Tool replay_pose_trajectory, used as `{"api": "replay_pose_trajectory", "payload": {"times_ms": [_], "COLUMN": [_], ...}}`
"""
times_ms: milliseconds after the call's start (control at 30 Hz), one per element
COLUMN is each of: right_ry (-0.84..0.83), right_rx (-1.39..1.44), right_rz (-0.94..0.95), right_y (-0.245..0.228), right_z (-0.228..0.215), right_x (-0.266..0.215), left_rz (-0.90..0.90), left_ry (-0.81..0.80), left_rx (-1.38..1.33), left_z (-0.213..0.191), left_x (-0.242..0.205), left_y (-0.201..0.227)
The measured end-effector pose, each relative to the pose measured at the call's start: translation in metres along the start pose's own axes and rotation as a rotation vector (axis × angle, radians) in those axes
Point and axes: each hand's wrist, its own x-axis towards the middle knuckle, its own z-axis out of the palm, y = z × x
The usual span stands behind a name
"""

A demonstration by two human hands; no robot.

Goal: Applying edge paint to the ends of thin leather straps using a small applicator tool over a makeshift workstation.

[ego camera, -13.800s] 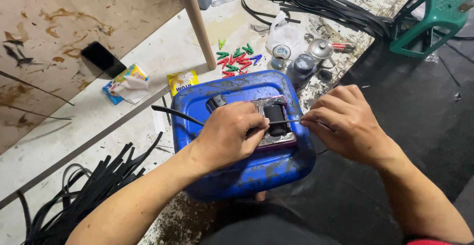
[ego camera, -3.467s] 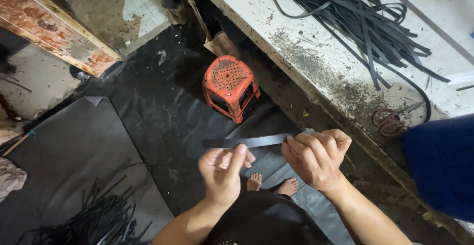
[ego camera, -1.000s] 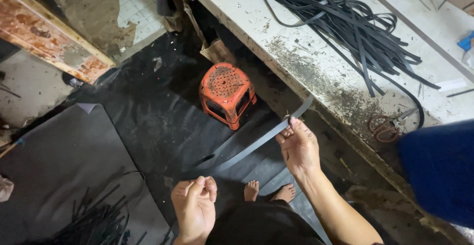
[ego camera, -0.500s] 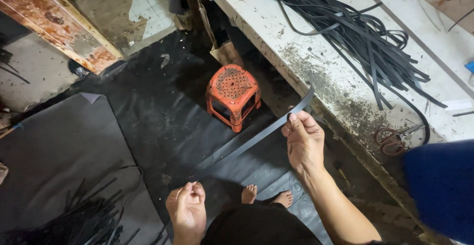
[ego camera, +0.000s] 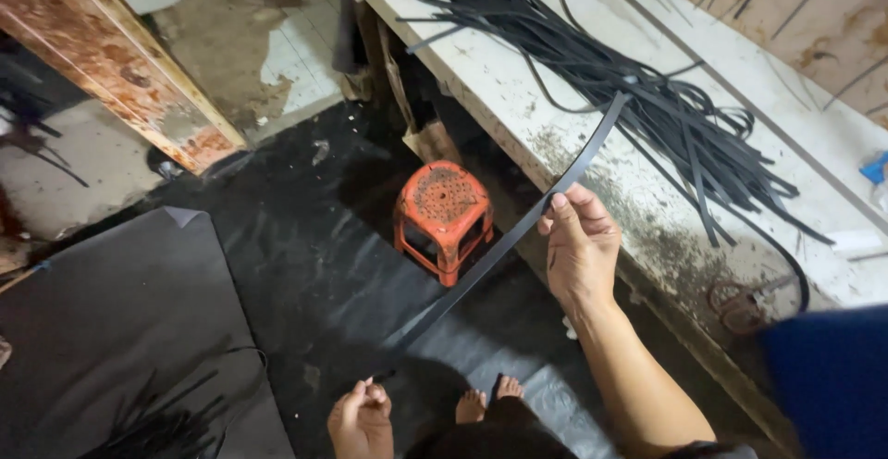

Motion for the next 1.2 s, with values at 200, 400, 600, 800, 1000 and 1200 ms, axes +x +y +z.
{"api": "replay_pose_trajectory", "payload": {"times_ms": [200, 400, 600, 800, 1000, 1200], "right_ry": [-0.171, -0.273, -0.462, -0.743, -1.003, -1.073], "right_rx": [-0.025, -0.105, -0.246, -0.06, -0.003, -0.137], "right_rz": [-0.124, -0.12, -0.099, -0.12, -0.265, -0.52], "right_y": [0.001, 0.033, 0.045, 0.069, 0.048, 0.03], "right_z": [0.036, 0.071, 0.112, 0.131, 0.152, 0.173], "right_x": [0.029, 0.042, 0.014, -0.012, -0.021, -0.024], "left_rz": [-0.203, -0.336, 0.096, 1.382, 1.835, 1.939], "left_ry": [0.392, 0.487, 0.55, 0.019, 0.143, 0.378], "left_rx": [-0.003, -0.074, 0.189, 0.894, 1.061, 1.2], "left_z": [-0.027, -0.016, 0.076, 0.259, 0.36, 0.375], "left_x": [0.052, 0.063, 0.001, -0.111, -0.138, -0.135], "left_y": [-0.039, -0.042, 0.004, 0.139, 0.174, 0.184]}}
